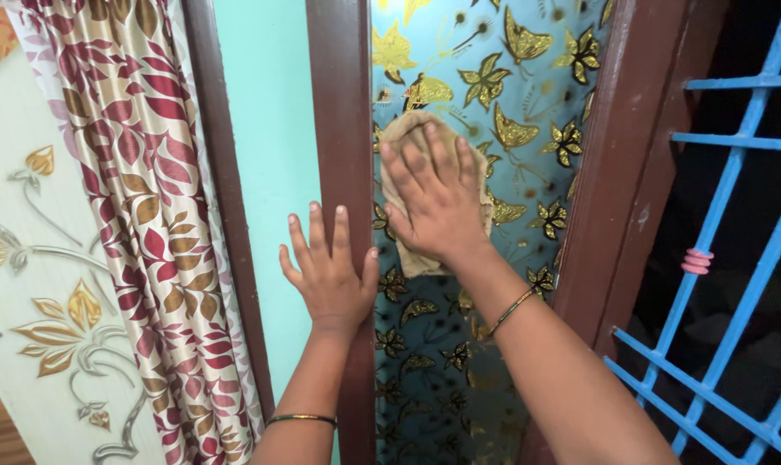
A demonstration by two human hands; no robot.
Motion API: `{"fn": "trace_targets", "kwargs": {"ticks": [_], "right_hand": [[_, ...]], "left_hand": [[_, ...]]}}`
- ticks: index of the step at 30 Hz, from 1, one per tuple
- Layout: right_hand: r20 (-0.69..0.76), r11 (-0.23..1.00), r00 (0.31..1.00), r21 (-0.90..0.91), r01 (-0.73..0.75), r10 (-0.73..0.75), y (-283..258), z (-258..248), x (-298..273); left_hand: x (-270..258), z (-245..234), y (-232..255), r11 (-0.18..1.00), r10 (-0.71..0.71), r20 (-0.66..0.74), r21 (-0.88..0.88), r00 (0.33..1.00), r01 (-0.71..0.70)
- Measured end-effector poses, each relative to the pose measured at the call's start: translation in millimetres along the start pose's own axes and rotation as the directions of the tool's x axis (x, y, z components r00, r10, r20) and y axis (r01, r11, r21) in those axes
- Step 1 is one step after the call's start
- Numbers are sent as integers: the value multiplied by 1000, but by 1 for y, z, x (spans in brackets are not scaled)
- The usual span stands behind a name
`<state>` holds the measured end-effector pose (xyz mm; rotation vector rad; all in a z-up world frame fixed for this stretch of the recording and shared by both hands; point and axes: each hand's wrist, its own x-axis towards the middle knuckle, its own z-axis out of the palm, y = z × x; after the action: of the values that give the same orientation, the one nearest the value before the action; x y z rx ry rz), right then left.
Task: The person wipes the surface of a decorative glass door panel and its wooden frame using a cloth. They systematically clean the glass area with gold butterfly patterns and then move to the wooden edges, using both hands to hold the cloth and apply pressure.
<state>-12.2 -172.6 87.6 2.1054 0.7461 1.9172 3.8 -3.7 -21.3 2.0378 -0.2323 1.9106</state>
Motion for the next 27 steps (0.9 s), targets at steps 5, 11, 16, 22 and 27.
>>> {"fn": "trace_targets", "kwargs": {"ticks": [5, 11, 16, 22, 27], "right_hand": [[-23, 990, 990, 21, -138, 138, 19, 1, -5], [-54, 974, 974, -42, -223, 220, 56, -7, -23], [-66, 952, 953, -62, -300, 296, 66, -11, -39], [-78, 924, 925, -57, -377, 372, 71, -9, -59], [-80, 916, 916, -50, -397, 392, 67, -9, -79]], "left_hand": [[0, -1, -1, 999, -26, 42, -17, 999, 27], [0, -1, -1, 998, -46, 59, -31, 997, 48], [-1, -1, -3, 998, -31, 56, -47, 998, 34], [-2, -1, -5, 997, -20, 49, -72, 999, 23], [-1, -2, -3, 995, -38, 53, -91, 998, 42]]}}
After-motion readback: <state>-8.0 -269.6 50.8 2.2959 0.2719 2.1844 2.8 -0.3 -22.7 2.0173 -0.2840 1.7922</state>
